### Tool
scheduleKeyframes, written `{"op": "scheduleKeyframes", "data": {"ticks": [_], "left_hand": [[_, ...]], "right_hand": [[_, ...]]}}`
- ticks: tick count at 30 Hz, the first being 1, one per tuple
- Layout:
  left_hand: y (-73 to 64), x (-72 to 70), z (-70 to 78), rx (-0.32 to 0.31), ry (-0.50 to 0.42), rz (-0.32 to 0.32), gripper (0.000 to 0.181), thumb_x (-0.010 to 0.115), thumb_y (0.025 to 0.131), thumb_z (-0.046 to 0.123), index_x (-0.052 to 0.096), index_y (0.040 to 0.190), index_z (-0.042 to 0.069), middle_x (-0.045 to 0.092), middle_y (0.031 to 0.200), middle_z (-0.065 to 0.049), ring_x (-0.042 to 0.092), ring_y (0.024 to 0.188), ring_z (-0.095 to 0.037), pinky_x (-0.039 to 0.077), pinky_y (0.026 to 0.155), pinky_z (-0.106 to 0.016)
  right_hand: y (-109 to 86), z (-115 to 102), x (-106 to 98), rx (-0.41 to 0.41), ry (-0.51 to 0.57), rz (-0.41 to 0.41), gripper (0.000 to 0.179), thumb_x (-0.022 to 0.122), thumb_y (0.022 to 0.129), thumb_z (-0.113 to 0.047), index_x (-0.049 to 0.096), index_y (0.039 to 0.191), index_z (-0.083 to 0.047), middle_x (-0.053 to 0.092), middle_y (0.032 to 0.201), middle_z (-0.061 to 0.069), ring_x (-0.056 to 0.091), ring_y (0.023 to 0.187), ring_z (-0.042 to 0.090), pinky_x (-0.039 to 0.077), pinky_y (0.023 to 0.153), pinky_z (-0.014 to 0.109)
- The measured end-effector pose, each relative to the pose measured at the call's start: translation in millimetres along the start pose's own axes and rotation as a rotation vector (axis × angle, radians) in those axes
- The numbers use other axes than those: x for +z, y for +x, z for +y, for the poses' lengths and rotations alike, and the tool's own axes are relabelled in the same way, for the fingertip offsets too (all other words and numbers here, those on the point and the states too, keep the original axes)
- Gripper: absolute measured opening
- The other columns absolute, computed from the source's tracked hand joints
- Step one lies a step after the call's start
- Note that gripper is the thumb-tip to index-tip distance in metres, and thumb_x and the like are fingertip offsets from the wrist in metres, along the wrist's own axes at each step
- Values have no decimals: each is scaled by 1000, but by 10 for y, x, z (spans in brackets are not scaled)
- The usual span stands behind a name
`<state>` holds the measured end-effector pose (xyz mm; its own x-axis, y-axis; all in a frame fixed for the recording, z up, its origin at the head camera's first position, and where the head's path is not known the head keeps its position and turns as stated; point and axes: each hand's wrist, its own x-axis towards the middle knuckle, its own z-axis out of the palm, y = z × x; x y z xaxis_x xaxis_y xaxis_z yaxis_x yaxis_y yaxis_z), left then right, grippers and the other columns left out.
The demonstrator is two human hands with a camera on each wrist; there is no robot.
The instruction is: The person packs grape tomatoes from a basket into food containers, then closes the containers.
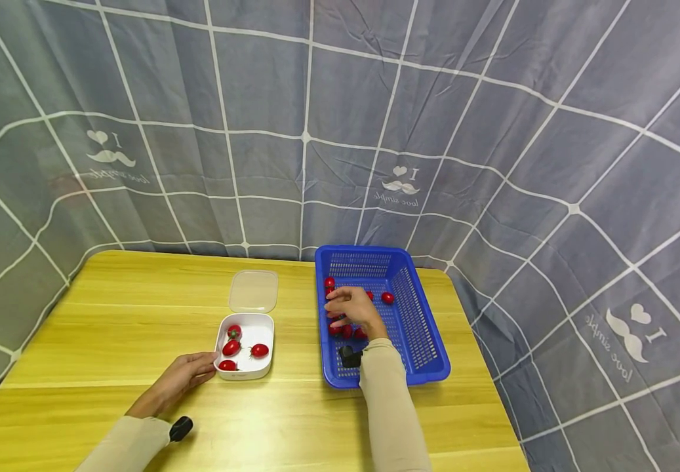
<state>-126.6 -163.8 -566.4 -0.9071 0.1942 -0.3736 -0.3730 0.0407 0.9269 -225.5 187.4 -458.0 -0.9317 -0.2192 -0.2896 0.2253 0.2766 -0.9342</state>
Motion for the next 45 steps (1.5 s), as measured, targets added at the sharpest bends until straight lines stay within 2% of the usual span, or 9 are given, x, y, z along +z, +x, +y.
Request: {"op": "scheduleKeyframes", "data": {"ticks": [6,10,18,22,27,30,34,40,45], "left_hand": [[-7,-4,3,-12,2,7,57,51,101,25,39,132,-22,44,136,-33,52,119,-32,45,104,-42],[-14,-5,7,-14,-9,8,57,52,101,25,40,132,-22,44,137,-33,52,120,-32,45,104,-41],[-23,-14,-13,-17,10,16,58,53,100,27,41,131,-21,47,135,-31,52,119,-32,44,105,-42],[-23,-17,-5,-19,7,12,58,52,101,26,40,132,-21,44,137,-32,50,122,-34,44,105,-41],[4,-4,7,-4,-7,-6,58,52,100,25,40,132,-21,44,137,-32,51,121,-33,45,104,-39],[13,6,4,-5,-9,-5,57,52,100,25,40,132,-21,46,136,-31,52,120,-32,45,104,-39],[12,5,-2,-13,-5,-4,57,51,101,26,40,132,-20,45,137,-31,51,120,-32,45,104,-40],[5,0,-6,-14,-2,1,56,51,101,25,40,132,-21,45,136,-31,53,118,-29,45,104,-39],[-4,-6,-1,-20,-2,11,56,52,101,25,40,132,-20,44,137,-31,52,119,-31,45,104,-39]], "right_hand": [[22,114,-92,25,-9,6,33,63,90,2,54,119,16,63,109,31,64,93,42,61,67,42],[43,193,-108,59,-23,-5,34,61,90,6,53,121,17,62,109,32,66,87,34,61,69,44],[128,376,-111,171,-73,1,32,56,87,12,56,119,14,65,98,21,65,77,23,61,68,43],[144,417,-113,213,-90,-5,35,55,86,13,55,120,14,64,102,23,65,78,24,61,68,42],[148,452,-106,250,-136,11,34,50,86,14,57,120,13,65,104,26,67,85,31,61,69,44],[153,490,-112,262,-160,-21,31,53,86,11,59,116,11,67,98,23,68,83,32,61,69,44],[192,566,-138,252,-175,-109,30,60,83,8,61,113,9,69,90,18,66,74,27,62,66,41],[197,528,-95,300,-176,-103,35,61,85,7,57,120,12,68,93,19,64,71,23,61,71,40],[188,496,-85,319,-160,-161,38,59,87,8,51,124,14,66,91,18,64,71,23,61,73,41]]}}
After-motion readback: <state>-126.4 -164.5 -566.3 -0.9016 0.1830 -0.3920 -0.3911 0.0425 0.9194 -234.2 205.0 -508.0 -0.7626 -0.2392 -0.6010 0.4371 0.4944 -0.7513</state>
